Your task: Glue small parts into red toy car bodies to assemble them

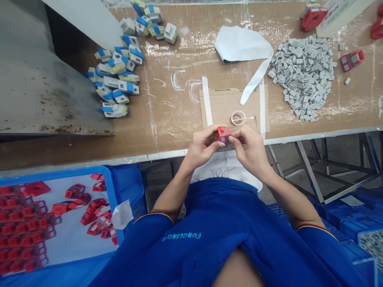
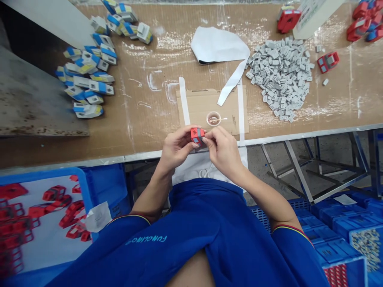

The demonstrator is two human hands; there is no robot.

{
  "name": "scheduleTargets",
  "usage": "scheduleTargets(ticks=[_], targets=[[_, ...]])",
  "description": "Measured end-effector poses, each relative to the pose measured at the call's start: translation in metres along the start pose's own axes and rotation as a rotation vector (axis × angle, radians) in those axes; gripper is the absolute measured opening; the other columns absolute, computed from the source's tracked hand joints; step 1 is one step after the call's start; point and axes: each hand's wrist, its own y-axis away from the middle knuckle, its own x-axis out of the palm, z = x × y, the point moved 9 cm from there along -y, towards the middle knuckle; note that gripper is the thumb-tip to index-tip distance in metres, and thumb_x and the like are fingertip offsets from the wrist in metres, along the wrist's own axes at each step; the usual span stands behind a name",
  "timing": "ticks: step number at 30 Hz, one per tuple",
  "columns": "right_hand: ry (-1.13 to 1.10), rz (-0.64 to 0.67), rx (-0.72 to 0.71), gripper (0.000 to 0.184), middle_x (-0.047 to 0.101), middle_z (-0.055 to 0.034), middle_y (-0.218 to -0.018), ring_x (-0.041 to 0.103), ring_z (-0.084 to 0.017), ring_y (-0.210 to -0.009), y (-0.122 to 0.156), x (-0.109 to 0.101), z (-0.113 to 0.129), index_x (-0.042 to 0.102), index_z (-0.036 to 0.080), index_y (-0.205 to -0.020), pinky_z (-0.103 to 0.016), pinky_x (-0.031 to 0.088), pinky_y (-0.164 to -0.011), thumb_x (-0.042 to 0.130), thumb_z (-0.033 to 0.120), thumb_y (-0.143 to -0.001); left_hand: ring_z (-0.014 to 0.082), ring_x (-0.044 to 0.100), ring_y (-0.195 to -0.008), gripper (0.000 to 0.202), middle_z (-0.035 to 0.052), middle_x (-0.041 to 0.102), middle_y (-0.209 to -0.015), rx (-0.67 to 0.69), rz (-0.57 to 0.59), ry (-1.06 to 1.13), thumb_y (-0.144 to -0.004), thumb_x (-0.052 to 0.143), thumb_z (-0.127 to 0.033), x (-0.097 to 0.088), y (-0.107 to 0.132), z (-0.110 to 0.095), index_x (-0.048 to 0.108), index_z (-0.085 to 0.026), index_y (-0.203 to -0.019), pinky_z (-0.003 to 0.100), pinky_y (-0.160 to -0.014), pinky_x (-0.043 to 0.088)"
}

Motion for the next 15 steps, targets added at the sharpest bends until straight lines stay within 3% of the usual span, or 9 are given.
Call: scheduleTargets(ticks=[6,10,15], targets=[[-0.068,0.169,0.005,0.011,0.078,-0.0025,-0.083,0.069,-0.016,-0.072,-0.008,-0.006,0.002,0.077,0.022,-0.086,-0.03,0.055,-0.067,0.072,0.025,-0.096,0.0201,0.081,-0.099,0.051,0.0104,0.083,-0.115,-0.05,0.05,0.041,-0.092,0.087,-0.039,0.001,-0.001,0.0,0.074,-0.021,-0.138,0.028,-0.09,0.065],[-0.114,0.222,-0.023,0.012,0.077,-0.0019,-0.081,0.068,-0.016,-0.069,-0.011,-0.009,0.004,0.077,0.022,-0.083,-0.029,0.054,-0.065,0.075,0.024,-0.095,0.0193,0.08,-0.095,0.047,0.0083,0.084,-0.112,-0.028,0.049,0.045,-0.09,0.089,-0.041,0.001,-0.001,-0.003,0.079,-0.023,-0.132,0.029,-0.089,0.065],[-0.071,0.266,-0.071,0.015,0.073,-0.0008,-0.08,0.063,-0.015,-0.07,-0.009,-0.01,0.011,0.075,0.022,-0.083,-0.028,0.05,-0.065,0.072,0.025,-0.098,0.0227,0.082,-0.102,0.046,0.0098,0.085,-0.117,-0.012,0.067,0.04,-0.09,0.088,-0.04,0.003,0.0,-0.006,0.08,-0.023,-0.132,0.031,-0.093,0.066]])
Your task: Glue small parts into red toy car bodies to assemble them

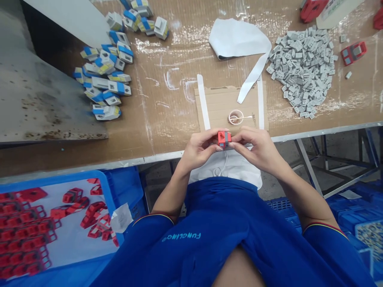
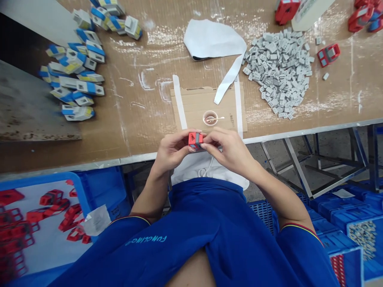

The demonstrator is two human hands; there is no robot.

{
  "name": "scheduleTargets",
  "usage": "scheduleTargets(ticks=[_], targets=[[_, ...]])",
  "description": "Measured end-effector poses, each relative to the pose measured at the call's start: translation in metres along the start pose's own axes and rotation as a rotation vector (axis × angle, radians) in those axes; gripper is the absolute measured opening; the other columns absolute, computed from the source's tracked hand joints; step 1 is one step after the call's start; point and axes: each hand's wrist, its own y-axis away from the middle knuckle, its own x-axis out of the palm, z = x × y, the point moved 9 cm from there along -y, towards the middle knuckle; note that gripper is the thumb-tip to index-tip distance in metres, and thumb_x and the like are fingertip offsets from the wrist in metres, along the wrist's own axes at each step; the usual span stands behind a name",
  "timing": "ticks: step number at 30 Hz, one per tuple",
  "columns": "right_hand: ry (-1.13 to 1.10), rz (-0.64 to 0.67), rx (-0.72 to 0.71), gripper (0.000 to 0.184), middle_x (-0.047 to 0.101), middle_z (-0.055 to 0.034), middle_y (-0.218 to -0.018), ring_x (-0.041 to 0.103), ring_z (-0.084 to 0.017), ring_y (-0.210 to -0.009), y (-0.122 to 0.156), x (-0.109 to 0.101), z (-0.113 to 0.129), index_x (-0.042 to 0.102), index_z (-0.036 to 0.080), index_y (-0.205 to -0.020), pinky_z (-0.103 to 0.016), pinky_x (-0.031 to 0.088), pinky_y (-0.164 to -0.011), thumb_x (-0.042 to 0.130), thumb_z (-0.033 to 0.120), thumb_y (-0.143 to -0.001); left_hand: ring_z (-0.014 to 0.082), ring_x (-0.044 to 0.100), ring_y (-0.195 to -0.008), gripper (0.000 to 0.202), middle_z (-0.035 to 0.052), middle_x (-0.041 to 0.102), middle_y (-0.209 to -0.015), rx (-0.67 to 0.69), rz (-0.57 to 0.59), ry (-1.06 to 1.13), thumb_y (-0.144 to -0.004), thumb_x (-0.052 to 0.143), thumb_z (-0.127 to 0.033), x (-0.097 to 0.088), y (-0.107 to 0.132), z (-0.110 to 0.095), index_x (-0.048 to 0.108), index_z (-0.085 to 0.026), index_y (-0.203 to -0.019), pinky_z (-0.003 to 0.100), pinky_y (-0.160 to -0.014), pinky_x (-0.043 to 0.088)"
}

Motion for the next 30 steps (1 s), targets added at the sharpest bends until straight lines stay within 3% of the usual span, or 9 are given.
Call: scheduleTargets(ticks=[7,11,19,25,30], targets=[[-0.024,-0.022,-0.094,0.017,0.065,0.0025,-0.074,0.057,-0.012,-0.064,0.001,0.004,-0.002,0.068,0.022,-0.081,-0.025,0.044,-0.059,0.07,0.021,-0.099,0.0229,0.082,-0.103,0.039,0.0115,0.084,-0.124,0.045,0.012,-0.135,-0.095,0.08,-0.027,0.0,0.001,-0.01,0.08,-0.022,-0.134,0.029,-0.09,0.067],[-0.024,-0.068,-0.152,0.019,0.062,0.003,-0.072,0.054,-0.01,-0.061,-0.001,0.007,-0.001,0.066,0.021,-0.08,-0.024,0.041,-0.056,0.07,0.019,-0.099,0.0201,0.082,-0.094,0.04,0.012,0.084,-0.122,0.068,-0.017,-0.133,-0.096,0.08,-0.029,-0.004,0.002,-0.01,0.079,-0.02,-0.134,0.027,-0.086,0.066],[-0.031,-0.116,-0.047,0.018,0.068,0.0003,-0.074,0.06,-0.013,-0.065,-0.001,0.008,-0.003,0.07,0.021,-0.08,-0.025,0.048,-0.058,0.071,0.023,-0.099,0.0195,0.081,-0.099,0.044,0.01,0.084,-0.119,0.044,-0.037,0.003,-0.095,0.084,-0.034,-0.005,0.002,-0.004,0.078,-0.022,-0.137,0.026,-0.09,0.065],[-0.002,-0.181,-0.071,0.014,0.073,-0.0013,-0.081,0.063,-0.013,-0.069,0.003,0.004,0.003,0.074,0.021,-0.086,-0.025,0.052,-0.061,0.07,0.02,-0.099,0.0186,0.081,-0.102,0.044,0.009,0.084,-0.118,0.033,-0.045,-0.021,-0.095,0.084,-0.031,-0.006,0.001,-0.004,0.078,-0.022,-0.137,0.025,-0.09,0.064],[-0.06,-0.126,-0.006,0.017,0.07,-0.0004,-0.076,0.062,-0.013,-0.067,0.0,0.008,-0.005,0.072,0.021,-0.081,-0.026,0.051,-0.06,0.071,0.022,-0.098,0.0187,0.08,-0.102,0.043,0.0093,0.083,-0.121,0.05,-0.035,-0.005,-0.095,0.084,-0.031,-0.005,0.001,-0.004,0.078,-0.023,-0.136,0.025,-0.091,0.064]])
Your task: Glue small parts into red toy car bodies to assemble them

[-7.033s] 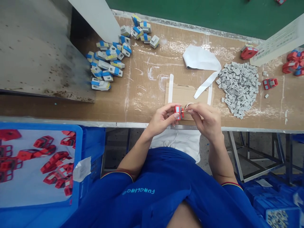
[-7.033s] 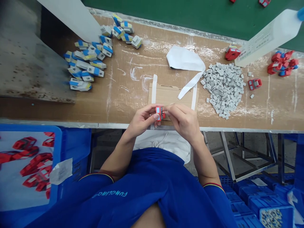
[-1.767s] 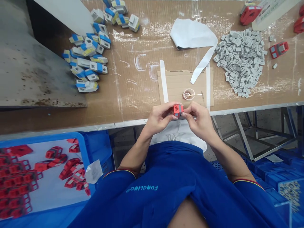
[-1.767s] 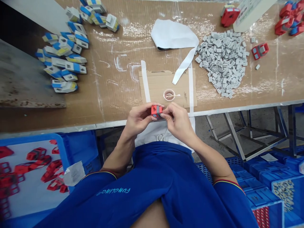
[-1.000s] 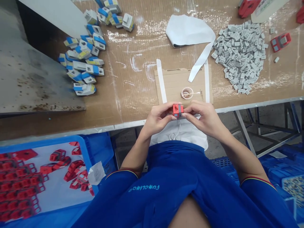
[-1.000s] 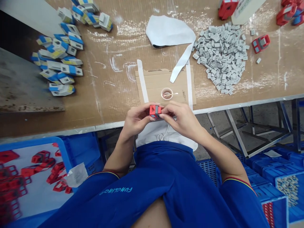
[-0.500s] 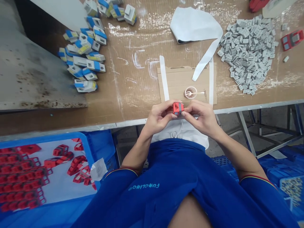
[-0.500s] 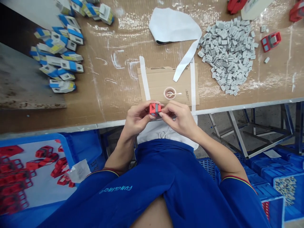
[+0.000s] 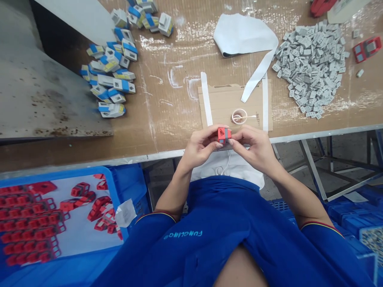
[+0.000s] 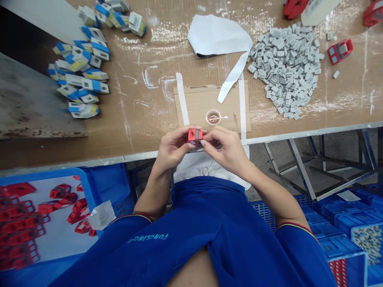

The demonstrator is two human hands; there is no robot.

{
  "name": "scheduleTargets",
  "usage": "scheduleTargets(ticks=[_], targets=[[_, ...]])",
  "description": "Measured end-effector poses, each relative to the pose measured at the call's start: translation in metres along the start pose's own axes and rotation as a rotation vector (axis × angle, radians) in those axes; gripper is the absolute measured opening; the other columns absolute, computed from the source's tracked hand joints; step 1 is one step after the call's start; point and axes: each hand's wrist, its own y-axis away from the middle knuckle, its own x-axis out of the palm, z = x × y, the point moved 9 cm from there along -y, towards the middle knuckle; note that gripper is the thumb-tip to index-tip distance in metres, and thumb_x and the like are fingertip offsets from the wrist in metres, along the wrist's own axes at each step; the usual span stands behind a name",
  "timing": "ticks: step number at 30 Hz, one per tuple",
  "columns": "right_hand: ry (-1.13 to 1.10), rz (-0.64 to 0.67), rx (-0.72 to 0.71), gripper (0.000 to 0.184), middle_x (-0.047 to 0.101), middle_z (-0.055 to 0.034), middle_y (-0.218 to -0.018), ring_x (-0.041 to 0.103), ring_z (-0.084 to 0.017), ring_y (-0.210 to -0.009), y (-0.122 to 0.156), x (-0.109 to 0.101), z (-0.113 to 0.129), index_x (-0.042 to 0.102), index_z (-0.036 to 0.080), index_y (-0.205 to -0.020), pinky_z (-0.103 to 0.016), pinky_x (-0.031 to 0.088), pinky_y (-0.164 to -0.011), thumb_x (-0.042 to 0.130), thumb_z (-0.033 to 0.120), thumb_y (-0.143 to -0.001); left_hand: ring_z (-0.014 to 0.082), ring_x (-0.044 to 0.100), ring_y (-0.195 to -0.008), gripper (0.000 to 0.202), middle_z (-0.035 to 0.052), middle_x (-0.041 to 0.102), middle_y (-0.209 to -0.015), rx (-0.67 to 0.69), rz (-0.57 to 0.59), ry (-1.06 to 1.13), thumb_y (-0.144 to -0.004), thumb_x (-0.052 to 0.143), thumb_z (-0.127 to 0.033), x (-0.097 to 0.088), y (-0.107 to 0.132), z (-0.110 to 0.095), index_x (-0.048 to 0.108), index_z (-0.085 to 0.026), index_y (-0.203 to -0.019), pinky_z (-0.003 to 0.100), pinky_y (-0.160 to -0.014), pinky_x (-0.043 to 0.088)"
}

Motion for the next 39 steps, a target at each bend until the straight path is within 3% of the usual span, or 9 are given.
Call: scheduleTargets(ticks=[4,11,16,20,23,31,35,39], targets=[[-0.06,0.028,0.027,0.019,0.07,-0.0001,-0.075,0.062,-0.013,-0.066,-0.001,0.003,-0.007,0.071,0.021,-0.079,-0.026,0.051,-0.061,0.071,0.024,-0.097,0.0184,0.08,-0.1,0.041,0.0094,0.083,-0.12,0.002,0.005,-0.013,-0.095,0.083,-0.03,0.0,0.001,0.0,0.079,-0.023,-0.135,0.025,-0.09,0.063],[-0.03,-0.035,0.002,0.019,0.07,-0.0001,-0.073,0.061,-0.012,-0.065,0.001,0.0,-0.002,0.071,0.021,-0.078,-0.026,0.048,-0.059,0.072,0.023,-0.097,0.0192,0.08,-0.103,0.042,0.0096,0.083,-0.117,-0.025,-0.007,-0.018,-0.094,0.085,-0.035,-0.002,0.0,0.001,0.079,-0.021,-0.133,0.025,-0.091,0.064],[-0.209,0.062,0.177,0.015,0.078,-0.0032,-0.082,0.068,-0.015,-0.07,0.002,0.003,-0.018,0.077,0.02,-0.088,-0.029,0.053,-0.065,0.077,0.033,-0.096,0.0225,0.081,-0.104,0.047,0.0125,0.082,-0.117,-0.057,0.047,0.017,-0.096,0.082,-0.043,0.002,-0.004,-0.001,0.077,-0.018,-0.136,0.029,-0.091,0.065],[-0.409,0.151,0.353,0.036,0.076,-0.0018,-0.074,0.067,-0.016,-0.067,0.004,0.011,-0.034,0.076,0.02,-0.083,-0.03,0.053,-0.063,0.09,0.054,-0.084,0.022,0.08,-0.104,0.049,0.0122,0.083,-0.119,-0.079,0.106,0.016,-0.099,0.079,-0.041,0.007,-0.003,-0.002,0.075,-0.019,-0.142,0.03,-0.095,0.063],[-0.407,0.146,0.39,0.042,0.073,-0.001,-0.069,0.064,-0.015,-0.065,0.003,0.011,-0.038,0.074,0.02,-0.078,-0.03,0.05,-0.061,0.093,0.057,-0.079,0.0219,0.079,-0.106,0.05,0.0114,0.083,-0.118,-0.073,0.111,-0.002,-0.099,0.078,-0.043,0.007,-0.002,-0.003,0.075,-0.019,-0.143,0.029,-0.095,0.062],[-0.363,0.158,0.317,0.042,0.07,-0.0003,-0.067,0.059,-0.013,-0.061,-0.003,0.013,-0.032,0.072,0.019,-0.072,-0.029,0.046,-0.058,0.093,0.053,-0.08,0.0224,0.079,-0.098,0.05,0.0124,0.084,-0.112,-0.045,0.083,-0.074,-0.098,0.078,-0.049,0.003,-0.002,-0.004,0.079,-0.016,-0.135,0.029,-0.089,0.063],[-0.237,0.086,0.249,0.038,0.071,-0.0006,-0.068,0.059,-0.014,-0.062,-0.002,0.009,-0.027,0.071,0.019,-0.073,-0.03,0.046,-0.059,0.087,0.05,-0.088,0.023,0.08,-0.1,0.049,0.0142,0.084,-0.115,-0.026,0.029,-0.081,-0.097,0.08,-0.047,0.0,0.0,-0.002,0.079,-0.016,-0.134,0.029,-0.089,0.065],[-0.119,-0.018,0.131,0.023,0.073,-0.0011,-0.074,0.063,-0.015,-0.066,0.0,0.002,-0.017,0.072,0.021,-0.079,-0.03,0.051,-0.061,0.079,0.036,-0.095,0.0228,0.08,-0.102,0.049,0.0132,0.084,-0.116,-0.02,-0.024,-0.091,-0.095,0.083,-0.044,-0.002,0.0,0.002,0.078,-0.017,-0.136,0.03,-0.092,0.065]])
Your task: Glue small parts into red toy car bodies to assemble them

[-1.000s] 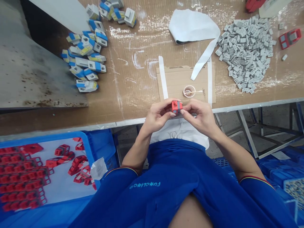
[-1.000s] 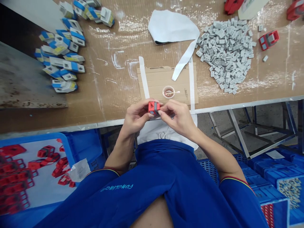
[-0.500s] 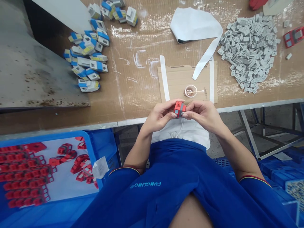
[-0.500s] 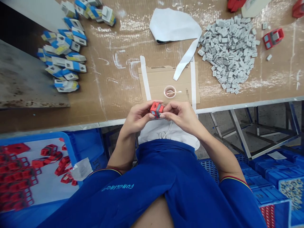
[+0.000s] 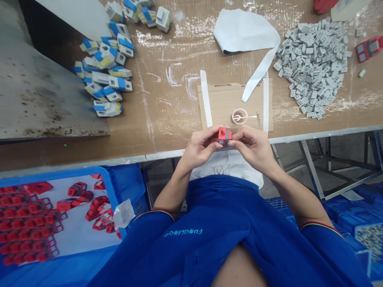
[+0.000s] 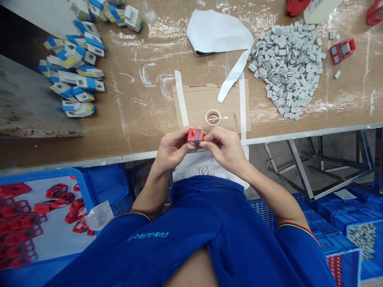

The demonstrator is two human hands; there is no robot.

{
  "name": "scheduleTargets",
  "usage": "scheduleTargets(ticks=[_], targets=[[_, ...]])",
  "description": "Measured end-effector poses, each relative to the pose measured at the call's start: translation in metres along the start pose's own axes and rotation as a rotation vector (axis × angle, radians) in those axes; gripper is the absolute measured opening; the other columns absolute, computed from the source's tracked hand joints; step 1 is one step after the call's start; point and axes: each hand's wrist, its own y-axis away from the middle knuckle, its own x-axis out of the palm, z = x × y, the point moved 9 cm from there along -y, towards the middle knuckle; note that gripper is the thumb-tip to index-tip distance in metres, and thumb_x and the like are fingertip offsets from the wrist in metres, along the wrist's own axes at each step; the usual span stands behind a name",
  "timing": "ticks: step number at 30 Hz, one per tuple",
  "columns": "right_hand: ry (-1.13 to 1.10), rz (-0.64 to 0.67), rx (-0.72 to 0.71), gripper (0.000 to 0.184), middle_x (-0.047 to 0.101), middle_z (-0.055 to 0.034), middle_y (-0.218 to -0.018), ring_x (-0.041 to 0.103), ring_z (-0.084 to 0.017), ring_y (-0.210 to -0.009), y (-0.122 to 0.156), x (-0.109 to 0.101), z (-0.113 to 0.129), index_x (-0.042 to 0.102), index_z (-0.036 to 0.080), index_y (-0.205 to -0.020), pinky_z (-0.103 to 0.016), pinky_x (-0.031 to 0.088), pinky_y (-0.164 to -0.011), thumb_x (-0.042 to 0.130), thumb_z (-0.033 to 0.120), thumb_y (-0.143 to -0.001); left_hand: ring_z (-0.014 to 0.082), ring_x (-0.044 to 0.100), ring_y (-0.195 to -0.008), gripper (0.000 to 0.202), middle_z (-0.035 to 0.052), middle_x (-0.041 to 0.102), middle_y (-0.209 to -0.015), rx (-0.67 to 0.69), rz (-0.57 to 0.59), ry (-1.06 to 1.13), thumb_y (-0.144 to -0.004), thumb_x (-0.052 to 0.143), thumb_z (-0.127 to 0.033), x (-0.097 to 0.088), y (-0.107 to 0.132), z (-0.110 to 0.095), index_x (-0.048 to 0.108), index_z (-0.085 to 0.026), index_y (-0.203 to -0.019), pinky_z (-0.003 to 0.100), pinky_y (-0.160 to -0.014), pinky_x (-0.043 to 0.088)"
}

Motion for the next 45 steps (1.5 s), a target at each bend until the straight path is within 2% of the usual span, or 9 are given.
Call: scheduleTargets(ticks=[3,7,11,19,24,30,37,45], targets=[[0.044,-0.036,-0.036,0.012,0.076,-0.0025,-0.083,0.068,-0.016,-0.072,0.002,-0.002,0.005,0.074,0.022,-0.084,-0.03,0.056,-0.064,0.075,0.028,-0.095,0.0226,0.081,-0.105,0.048,0.0122,0.084,-0.117,-0.001,-0.013,0.012,-0.095,0.083,-0.043,0.0,-0.001,0.0,0.078,-0.018,-0.137,0.03,-0.093,0.065],[0.1,-0.014,-0.047,0.008,0.079,-0.0032,-0.085,0.071,-0.016,-0.072,0.004,-0.001,0.013,0.074,0.021,-0.087,-0.03,0.059,-0.066,0.073,0.023,-0.095,0.0216,0.081,-0.103,0.047,0.0109,0.084,-0.116,-0.006,0.008,0.053,-0.095,0.084,-0.039,0.001,-0.003,-0.002,0.078,-0.019,-0.137,0.028,-0.09,0.065],[0.122,-0.005,-0.033,0.009,0.078,-0.0029,-0.084,0.07,-0.016,-0.072,0.004,0.0,0.015,0.072,0.022,-0.086,-0.031,0.058,-0.066,0.072,0.022,-0.095,0.022,0.081,-0.101,0.048,0.0102,0.084,-0.114,-0.037,0.008,0.081,-0.093,0.086,-0.039,0.0,-0.002,-0.001,0.079,-0.02,-0.136,0.028,-0.088,0.065],[0.097,-0.014,-0.05,0.017,0.069,0.0005,-0.074,0.063,-0.014,-0.065,0.003,0.002,0.011,0.067,0.022,-0.076,-0.028,0.051,-0.061,0.072,0.02,-0.092,0.0208,0.081,-0.097,0.046,0.0101,0.084,-0.112,-0.002,0.013,0.076,-0.092,0.087,-0.038,0.0,-0.001,0.001,0.08,-0.02,-0.133,0.028,-0.087,0.066],[0.119,-0.056,-0.079,0.017,0.072,-0.0002,-0.076,0.063,-0.014,-0.066,0.005,0.002,0.015,0.068,0.022,-0.077,-0.028,0.051,-0.062,0.071,0.021,-0.094,0.0208,0.082,-0.102,0.043,0.0108,0.085,-0.118,0.005,-0.009,0.064,-0.094,0.085,-0.036,-0.002,-0.001,0.0,0.08,-0.021,-0.134,0.027,-0.09,0.066],[0.086,-0.051,-0.168,0.014,0.076,-0.0026,-0.083,0.068,-0.016,-0.075,0.007,0.003,0.02,0.073,0.023,-0.085,-0.029,0.054,-0.066,0.073,0.025,-0.099,0.0195,0.081,-0.114,0.04,0.0088,0.083,-0.131,0.117,0.016,0.096,-0.1,0.078,-0.028,0.003,-0.003,-0.017,0.076,-0.03,-0.14,0.026,-0.1,0.064],[0.123,-0.077,-0.182,0.011,0.079,-0.0022,-0.083,0.067,-0.015,-0.069,0.013,0.0,0.02,0.074,0.024,-0.089,-0.03,0.054,-0.064,0.072,0.027,-0.099,0.025,0.081,-0.116,0.038,0.0131,0.082,-0.133,0.053,0.025,0.098,-0.1,0.078,-0.033,0.007,-0.002,-0.016,0.077,-0.024,-0.137,0.034,-0.103,0.066],[0.136,-0.054,-0.201,0.017,0.078,-0.0009,-0.075,0.067,-0.014,-0.062,0.012,0.002,0.02,0.073,0.023,-0.082,-0.027,0.053,-0.06,0.073,0.026,-0.099,0.0247,0.082,-0.11,0.038,0.013,0.083,-0.129,0.035,0.029,0.07,-0.098,0.081,-0.037,0.004,0.0,-0.01,0.079,-0.022,-0.133,0.033,-0.098,0.066]])
